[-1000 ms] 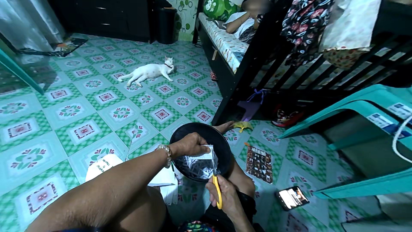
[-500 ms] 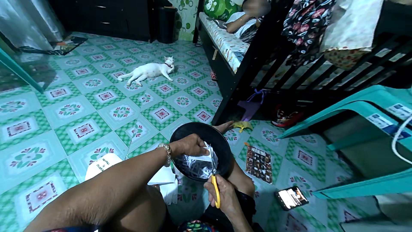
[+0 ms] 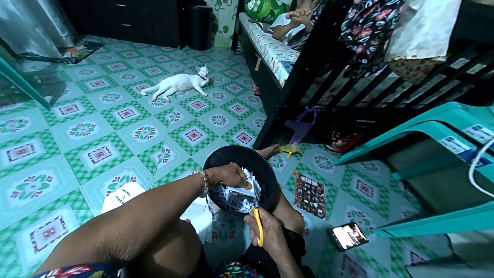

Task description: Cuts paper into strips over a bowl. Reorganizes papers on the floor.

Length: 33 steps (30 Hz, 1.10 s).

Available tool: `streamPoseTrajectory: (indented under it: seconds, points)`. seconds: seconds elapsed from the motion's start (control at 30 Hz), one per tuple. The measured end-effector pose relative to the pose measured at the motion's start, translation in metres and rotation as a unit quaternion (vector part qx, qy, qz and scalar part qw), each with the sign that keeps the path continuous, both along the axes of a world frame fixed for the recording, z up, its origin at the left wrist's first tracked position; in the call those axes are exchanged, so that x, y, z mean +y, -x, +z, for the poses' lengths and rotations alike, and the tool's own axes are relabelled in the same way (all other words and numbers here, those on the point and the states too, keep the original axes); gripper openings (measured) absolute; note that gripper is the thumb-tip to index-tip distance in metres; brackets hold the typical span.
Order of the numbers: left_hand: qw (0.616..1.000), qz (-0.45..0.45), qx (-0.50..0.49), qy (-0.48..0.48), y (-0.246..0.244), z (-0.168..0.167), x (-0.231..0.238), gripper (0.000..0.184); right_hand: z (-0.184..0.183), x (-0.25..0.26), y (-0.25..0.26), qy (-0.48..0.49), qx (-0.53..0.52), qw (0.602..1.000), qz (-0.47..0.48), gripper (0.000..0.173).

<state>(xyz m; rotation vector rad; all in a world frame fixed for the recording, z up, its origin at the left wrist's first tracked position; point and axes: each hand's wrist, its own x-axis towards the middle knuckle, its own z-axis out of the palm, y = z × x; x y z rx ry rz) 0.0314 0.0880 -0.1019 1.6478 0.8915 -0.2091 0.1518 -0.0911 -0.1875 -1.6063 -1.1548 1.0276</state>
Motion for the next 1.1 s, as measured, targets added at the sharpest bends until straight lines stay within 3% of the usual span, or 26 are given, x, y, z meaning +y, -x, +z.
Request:
streamPoseTrajectory:
  seconds: [0.17, 0.3, 0.5, 0.67, 0.77, 0.87, 0.97, 1.1]
  points:
    - [0.999, -0.027, 0.010, -0.035, -0.004, -0.002, 0.003, 0.023, -0.001, 0.001, -0.006, 0.019, 0.041, 0.999, -0.002, 0.012]
    - [0.993, -0.058, -0.025, -0.098, 0.000, -0.003, 0.008, 0.019, -0.001, 0.003, -0.009, -0.031, 0.121, 0.990, -0.059, 0.008]
    - [0.974, -0.129, -0.053, -0.176, -0.001, -0.001, 0.000, 0.022, 0.022, 0.026, -0.017, -0.093, 0.112, 0.985, -0.095, 0.028]
    - [0.977, -0.066, -0.111, -0.172, 0.002, 0.002, -0.003, 0.020, 0.028, 0.042, -0.010, -0.137, 0.114, 0.978, -0.112, 0.026]
    - [0.984, -0.053, -0.083, -0.147, 0.007, 0.008, 0.000, 0.026, 0.026, 0.048, -0.008, -0.193, 0.143, 0.961, -0.137, 0.026]
    - [0.981, -0.049, -0.068, -0.173, 0.011, 0.009, 0.001, 0.026, 0.028, 0.048, -0.008, -0.173, 0.151, 0.963, -0.139, 0.030]
    - [0.979, -0.074, -0.062, -0.179, 0.013, 0.011, 0.002, 0.028, 0.026, 0.049, -0.012, -0.170, 0.109, 0.972, -0.120, 0.037]
    - [0.983, -0.074, -0.068, -0.151, 0.013, 0.009, 0.000, 0.027, 0.025, 0.056, -0.020, -0.255, 0.054, 0.958, -0.118, 0.034]
